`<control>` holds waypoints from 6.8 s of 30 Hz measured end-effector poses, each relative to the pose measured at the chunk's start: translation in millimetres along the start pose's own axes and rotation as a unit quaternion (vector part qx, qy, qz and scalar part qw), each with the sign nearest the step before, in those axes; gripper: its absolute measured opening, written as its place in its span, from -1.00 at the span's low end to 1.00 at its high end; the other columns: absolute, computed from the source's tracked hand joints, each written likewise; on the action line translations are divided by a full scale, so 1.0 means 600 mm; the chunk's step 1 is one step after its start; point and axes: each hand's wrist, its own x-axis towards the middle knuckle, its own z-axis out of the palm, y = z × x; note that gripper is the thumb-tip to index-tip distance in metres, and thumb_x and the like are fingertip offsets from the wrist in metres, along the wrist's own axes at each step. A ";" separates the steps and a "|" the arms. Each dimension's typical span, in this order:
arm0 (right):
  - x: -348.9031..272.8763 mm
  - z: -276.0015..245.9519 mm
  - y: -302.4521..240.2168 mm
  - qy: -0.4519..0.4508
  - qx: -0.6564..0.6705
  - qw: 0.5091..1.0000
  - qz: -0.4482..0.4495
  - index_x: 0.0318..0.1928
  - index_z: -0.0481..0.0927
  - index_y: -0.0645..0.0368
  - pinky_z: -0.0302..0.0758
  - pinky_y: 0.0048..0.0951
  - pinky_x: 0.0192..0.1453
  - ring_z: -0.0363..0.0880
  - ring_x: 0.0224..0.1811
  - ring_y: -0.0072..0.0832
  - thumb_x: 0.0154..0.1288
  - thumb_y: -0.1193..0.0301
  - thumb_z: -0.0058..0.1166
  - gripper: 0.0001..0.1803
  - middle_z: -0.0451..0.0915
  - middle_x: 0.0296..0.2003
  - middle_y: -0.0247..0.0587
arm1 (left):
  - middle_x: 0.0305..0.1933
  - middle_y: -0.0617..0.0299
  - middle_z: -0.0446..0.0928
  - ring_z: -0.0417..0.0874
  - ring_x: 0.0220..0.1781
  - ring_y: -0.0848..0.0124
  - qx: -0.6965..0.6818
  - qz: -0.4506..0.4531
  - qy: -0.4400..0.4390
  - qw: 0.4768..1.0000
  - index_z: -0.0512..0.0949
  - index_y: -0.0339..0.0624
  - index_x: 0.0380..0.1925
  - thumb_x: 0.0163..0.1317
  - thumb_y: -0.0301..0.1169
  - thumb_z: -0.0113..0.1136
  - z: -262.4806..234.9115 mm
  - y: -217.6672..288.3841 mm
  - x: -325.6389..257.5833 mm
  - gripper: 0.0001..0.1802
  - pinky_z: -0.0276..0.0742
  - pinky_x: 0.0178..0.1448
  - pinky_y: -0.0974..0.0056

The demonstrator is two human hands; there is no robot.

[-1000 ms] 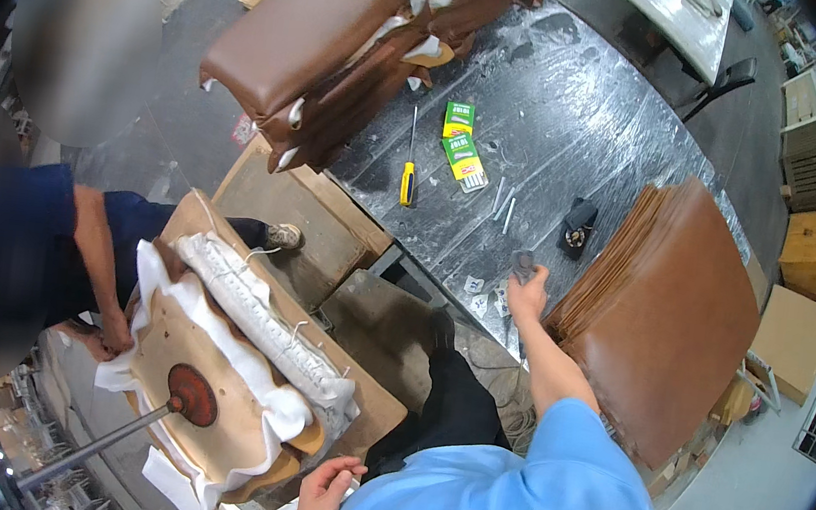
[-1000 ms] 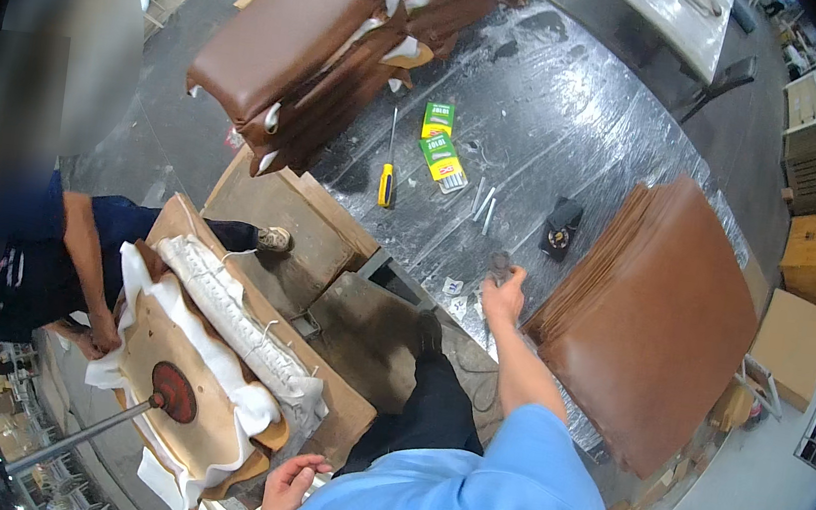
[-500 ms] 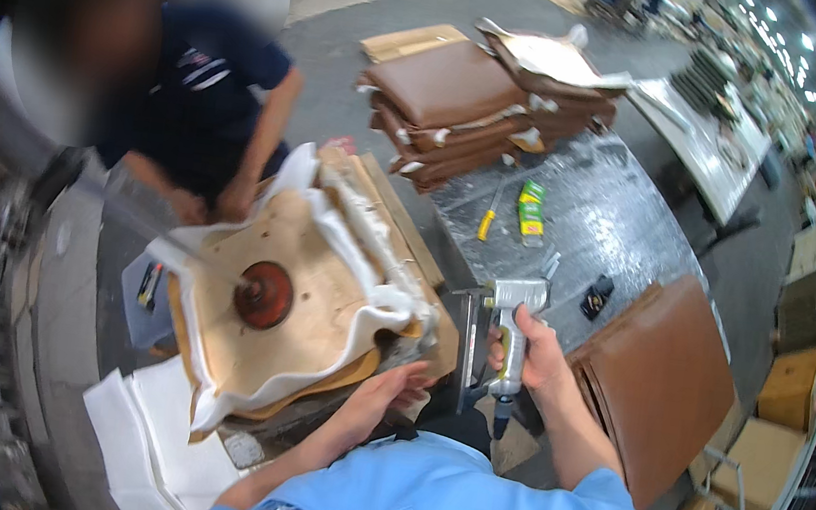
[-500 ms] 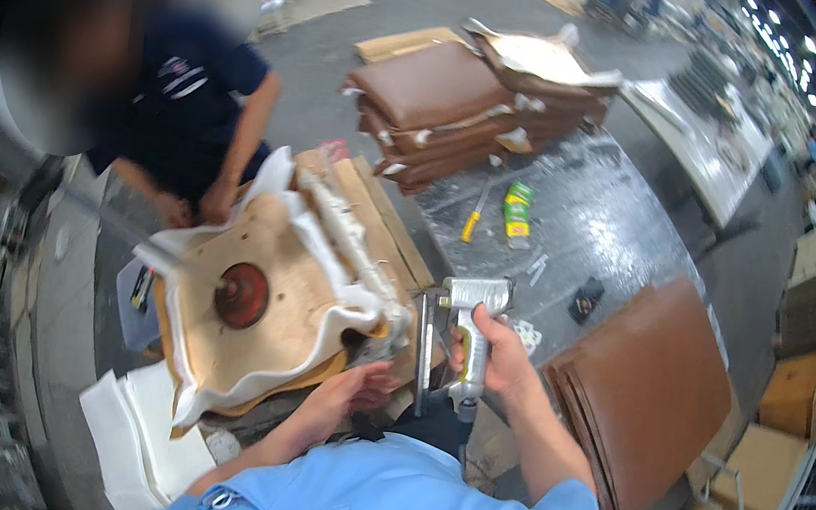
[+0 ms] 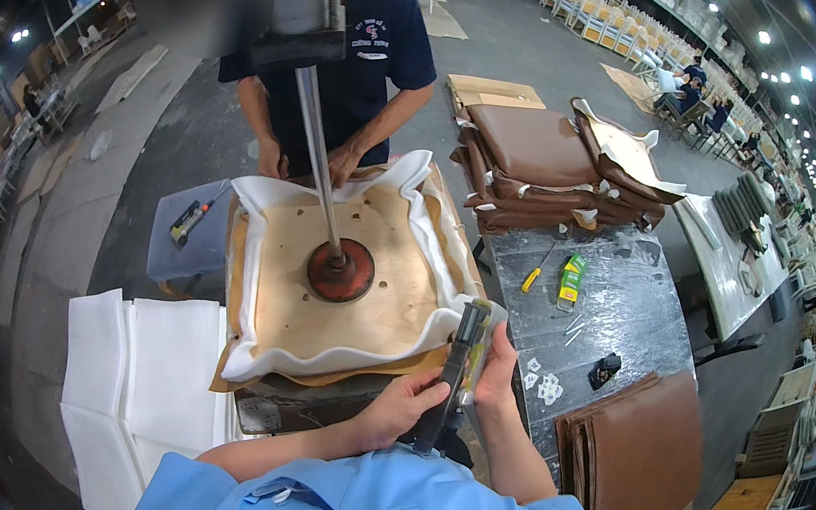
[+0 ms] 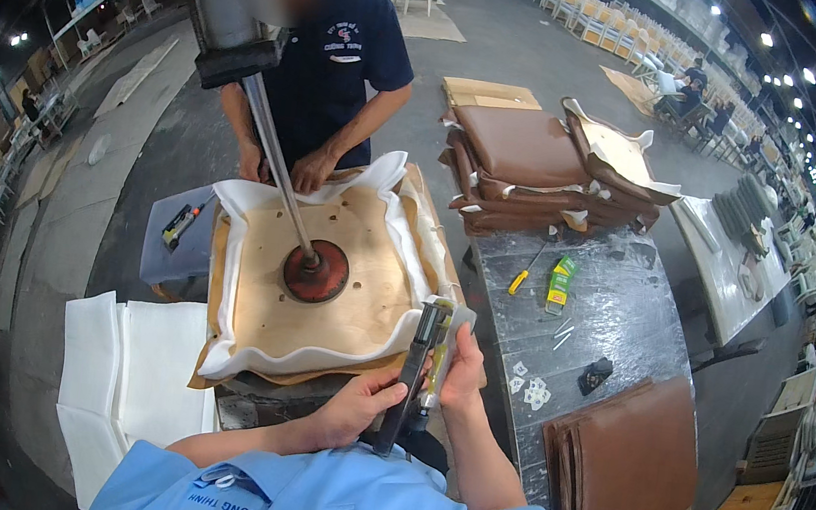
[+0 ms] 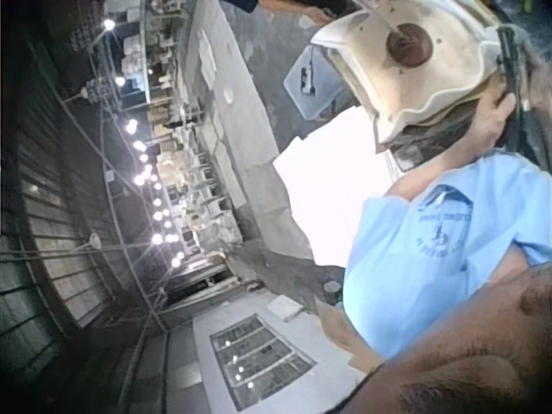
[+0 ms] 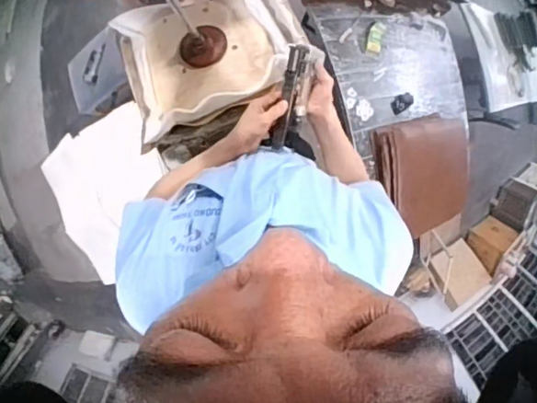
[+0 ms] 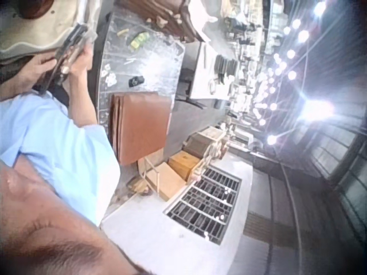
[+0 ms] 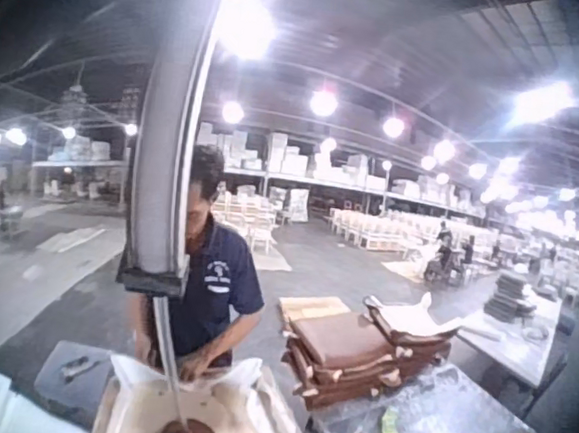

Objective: The person places a white foam sheet over a wooden chair seat base and uses a pneumatic staple gun to attach the foam to the underside. A coworker assists by holding the seat and applying glue. The person then flips the seat and places a brown leather cover over it.

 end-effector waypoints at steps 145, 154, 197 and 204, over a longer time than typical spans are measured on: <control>0.093 0.134 0.022 0.071 -0.673 0.729 0.105 0.06 0.69 0.25 0.53 -0.37 -0.49 0.61 -0.55 -0.51 0.46 0.37 0.48 -0.68 0.66 -0.36 -0.33 | 0.02 0.16 0.54 0.45 0.23 0.10 0.559 0.234 0.376 0.701 0.78 -0.17 -0.40 0.31 -0.24 0.40 -0.257 -0.039 0.163 -0.76 0.30 0.37 -0.10; 0.031 0.098 0.041 0.057 -0.669 0.740 0.045 0.15 0.72 0.24 0.65 -0.36 -0.33 0.70 -0.40 -0.52 0.40 0.29 0.55 -0.56 0.77 -0.23 -0.22 | -0.18 0.11 0.71 0.69 0.00 0.04 0.535 0.119 0.309 0.777 0.78 -0.16 -0.39 0.44 -0.21 0.25 -0.313 0.017 0.172 -0.68 0.54 0.14 -0.14; 0.069 0.098 0.032 0.103 -0.762 0.637 -0.058 0.39 0.63 0.11 0.67 -0.10 0.30 0.80 0.23 0.00 0.30 0.30 0.53 -0.33 0.83 0.11 0.05 | -0.16 -0.04 0.78 0.74 0.07 -0.03 0.687 0.059 0.117 0.714 0.85 -0.17 -0.27 0.40 -0.10 0.42 -0.299 -0.003 -0.020 -0.66 0.63 0.20 -0.14; 0.071 0.117 0.034 0.114 -0.784 0.609 -0.041 0.39 0.62 0.11 0.67 -0.08 0.29 0.79 0.23 0.02 0.30 0.28 0.53 -0.33 0.83 0.10 0.06 | -0.21 0.02 0.75 0.71 0.09 -0.02 0.686 0.071 0.104 0.717 0.85 -0.13 -0.31 0.41 -0.11 0.39 -0.311 -0.013 -0.022 -0.67 0.54 0.25 -0.17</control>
